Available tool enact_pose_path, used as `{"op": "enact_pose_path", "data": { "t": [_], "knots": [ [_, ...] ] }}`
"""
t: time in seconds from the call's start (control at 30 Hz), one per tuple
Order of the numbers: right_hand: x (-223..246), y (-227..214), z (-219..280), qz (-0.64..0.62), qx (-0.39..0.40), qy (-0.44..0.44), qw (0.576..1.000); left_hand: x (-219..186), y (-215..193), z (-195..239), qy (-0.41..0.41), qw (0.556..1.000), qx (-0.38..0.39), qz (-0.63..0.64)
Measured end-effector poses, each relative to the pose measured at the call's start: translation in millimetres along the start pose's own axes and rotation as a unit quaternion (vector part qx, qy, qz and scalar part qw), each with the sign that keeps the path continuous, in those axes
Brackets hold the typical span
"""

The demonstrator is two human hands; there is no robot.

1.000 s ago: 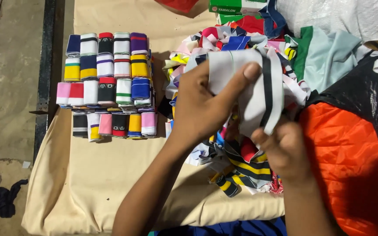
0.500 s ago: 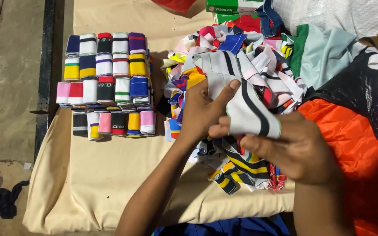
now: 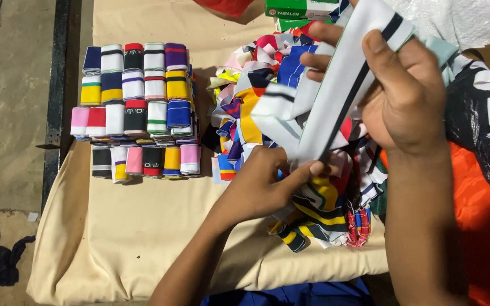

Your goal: The person folds a white sock with a black stripe and places it on a stack of other folded socks. They then pick up a red and white sock from a pile and fold it.

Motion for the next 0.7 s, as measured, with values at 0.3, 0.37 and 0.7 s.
{"op": "enact_pose_path", "data": {
  "t": [0.3, 0.37, 0.7],
  "knots": [
    [-64, 15, 76, -0.128, 0.102, 0.018, 0.986, -81, -9, -17, 0.133, 0.944, 0.073, 0.292],
    [-69, 15, 96, 0.012, 0.077, 0.075, 0.994, -81, -11, -23, 0.119, 0.95, 0.071, 0.281],
    [-39, -4, 116, 0.274, -0.099, -0.008, 0.957, -59, 1, -45, 0.094, 0.862, 0.104, 0.487]
  ]
}}
Point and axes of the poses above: each hand's wrist, its own z-axis away from the middle knuckle, its own y-axis out of the palm, x = y × z, the point moved 10 cm from there along -z, towards the middle knuckle, and after that the axes turned 13 degrees about z, right-handed, at the moved point
